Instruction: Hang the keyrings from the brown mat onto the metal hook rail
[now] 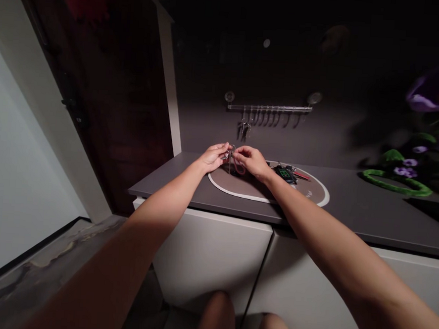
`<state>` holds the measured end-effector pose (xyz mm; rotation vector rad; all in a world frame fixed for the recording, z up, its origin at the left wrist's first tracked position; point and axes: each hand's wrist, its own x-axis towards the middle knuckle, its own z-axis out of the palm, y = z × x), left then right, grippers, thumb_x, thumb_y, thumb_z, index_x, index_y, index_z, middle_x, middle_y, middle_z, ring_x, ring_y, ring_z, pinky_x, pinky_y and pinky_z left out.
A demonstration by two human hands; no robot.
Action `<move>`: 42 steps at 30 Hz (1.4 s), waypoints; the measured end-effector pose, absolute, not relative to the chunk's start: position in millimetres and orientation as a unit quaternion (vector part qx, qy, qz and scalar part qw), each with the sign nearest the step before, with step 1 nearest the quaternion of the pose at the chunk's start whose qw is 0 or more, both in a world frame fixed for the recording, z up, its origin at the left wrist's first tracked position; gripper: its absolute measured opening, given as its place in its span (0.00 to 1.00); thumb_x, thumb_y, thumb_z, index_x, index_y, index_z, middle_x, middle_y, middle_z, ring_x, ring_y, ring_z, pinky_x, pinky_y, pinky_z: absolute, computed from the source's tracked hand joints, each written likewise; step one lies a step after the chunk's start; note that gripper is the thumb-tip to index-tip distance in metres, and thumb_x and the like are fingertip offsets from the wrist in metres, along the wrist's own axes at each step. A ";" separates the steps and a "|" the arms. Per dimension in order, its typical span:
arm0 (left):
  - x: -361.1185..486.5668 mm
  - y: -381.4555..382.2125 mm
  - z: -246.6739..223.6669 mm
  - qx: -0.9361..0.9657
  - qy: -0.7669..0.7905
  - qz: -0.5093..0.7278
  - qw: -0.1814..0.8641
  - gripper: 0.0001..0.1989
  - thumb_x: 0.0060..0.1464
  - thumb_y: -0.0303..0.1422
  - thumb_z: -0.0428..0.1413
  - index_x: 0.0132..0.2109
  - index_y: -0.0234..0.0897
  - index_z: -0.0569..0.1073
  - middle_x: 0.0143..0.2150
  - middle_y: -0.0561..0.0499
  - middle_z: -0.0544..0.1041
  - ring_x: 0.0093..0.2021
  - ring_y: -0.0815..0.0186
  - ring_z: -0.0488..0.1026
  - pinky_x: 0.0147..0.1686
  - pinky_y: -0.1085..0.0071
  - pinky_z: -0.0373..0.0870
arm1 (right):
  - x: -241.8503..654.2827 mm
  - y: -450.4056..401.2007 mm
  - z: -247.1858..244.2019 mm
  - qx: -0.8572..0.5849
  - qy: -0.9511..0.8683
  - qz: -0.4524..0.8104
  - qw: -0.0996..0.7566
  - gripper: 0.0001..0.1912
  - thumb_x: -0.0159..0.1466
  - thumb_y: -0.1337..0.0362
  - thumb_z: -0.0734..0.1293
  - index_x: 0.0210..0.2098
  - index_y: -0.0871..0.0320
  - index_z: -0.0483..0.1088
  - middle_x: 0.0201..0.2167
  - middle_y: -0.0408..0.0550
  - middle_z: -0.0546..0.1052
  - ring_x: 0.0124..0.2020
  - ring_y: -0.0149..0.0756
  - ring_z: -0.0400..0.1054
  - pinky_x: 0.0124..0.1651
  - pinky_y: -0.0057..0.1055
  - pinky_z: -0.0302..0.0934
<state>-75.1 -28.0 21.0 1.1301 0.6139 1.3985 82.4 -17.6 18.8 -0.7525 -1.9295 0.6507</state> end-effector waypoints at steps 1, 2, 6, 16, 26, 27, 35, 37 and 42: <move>-75.0 -28.2 21.0 0.484 0.263 0.598 0.582 0.07 0.50 0.31 0.57 0.30 0.30 0.70 0.28 0.52 0.71 0.28 0.74 0.68 0.35 0.73 0.67 | 82.4 -18.2 19.4 -0.306 -0.786 0.262 0.469 0.13 0.53 0.57 0.64 0.32 0.61 0.69 0.24 0.42 0.71 0.24 0.26 0.61 0.32 0.26 0.57; -74.9 -28.3 21.1 0.485 0.261 0.597 0.583 0.07 0.50 0.31 0.57 0.30 0.30 0.70 0.27 0.52 0.71 0.27 0.74 0.68 0.35 0.73 0.67 | 82.2 -18.7 20.0 -0.303 -0.785 0.261 0.472 0.13 0.53 0.57 0.65 0.32 0.61 0.69 0.25 0.43 0.72 0.25 0.27 0.62 0.32 0.26 0.57; -74.9 -27.8 20.8 0.490 0.251 0.595 0.586 0.07 0.50 0.32 0.57 0.31 0.30 0.70 0.27 0.51 0.71 0.28 0.74 0.69 0.35 0.73 0.67 | 81.1 -19.2 21.3 -0.289 -0.767 0.293 0.492 0.13 0.51 0.57 0.65 0.31 0.61 0.68 0.25 0.43 0.71 0.25 0.27 0.62 0.32 0.26 0.58; -68.4 -30.2 18.5 0.481 0.251 0.591 0.597 0.06 0.49 0.31 0.58 0.31 0.31 0.69 0.26 0.53 0.71 0.27 0.74 0.68 0.34 0.73 0.67 | 85.1 -14.0 19.8 -0.275 -0.751 0.282 0.529 0.14 0.52 0.54 0.65 0.29 0.60 0.68 0.26 0.44 0.72 0.28 0.29 0.63 0.35 0.27 0.58; -46.2 -18.7 45.3 0.571 0.349 0.602 0.436 0.10 0.43 0.33 0.61 0.34 0.33 0.73 0.27 0.53 0.73 0.27 0.75 0.67 0.27 0.78 0.60 | 95.1 -8.2 39.8 -0.312 -0.695 0.310 0.569 0.13 0.55 0.54 0.61 0.29 0.59 0.62 0.22 0.39 0.65 0.24 0.26 0.58 0.29 0.24 0.57; -42.6 -16.1 49.5 0.580 0.358 0.605 0.410 0.09 0.44 0.33 0.60 0.34 0.33 0.74 0.27 0.53 0.73 0.27 0.74 0.67 0.26 0.78 0.59 | 96.0 -4.3 43.2 -0.317 -0.690 0.308 0.572 0.13 0.55 0.54 0.61 0.29 0.58 0.61 0.22 0.39 0.65 0.24 0.26 0.58 0.29 0.24 0.57; -22.4 4.4 45.4 0.590 0.406 0.664 0.214 0.04 0.50 0.29 0.53 0.32 0.34 0.71 0.27 0.52 0.72 0.26 0.71 0.66 0.31 0.74 0.62 | 103.0 22.7 71.1 -0.373 -0.616 0.333 0.609 0.09 0.58 0.58 0.60 0.28 0.57 0.59 0.21 0.39 0.65 0.21 0.26 0.62 0.26 0.25 0.61; -26.7 8.4 33.9 0.628 0.428 0.633 0.151 0.05 0.51 0.30 0.51 0.32 0.35 0.72 0.28 0.51 0.72 0.28 0.69 0.66 0.34 0.73 0.62 | 104.3 29.0 75.7 -0.385 -0.607 0.317 0.619 0.10 0.59 0.57 0.59 0.27 0.58 0.59 0.20 0.40 0.66 0.20 0.26 0.63 0.26 0.25 0.61; -41.1 14.3 13.0 0.704 0.445 0.552 0.037 0.07 0.51 0.31 0.51 0.29 0.38 0.73 0.30 0.48 0.72 0.33 0.63 0.66 0.40 0.68 0.61 | 103.8 51.8 81.4 -0.405 -0.605 0.269 0.631 0.14 0.60 0.56 0.57 0.24 0.59 0.61 0.20 0.45 0.71 0.20 0.28 0.65 0.25 0.25 0.61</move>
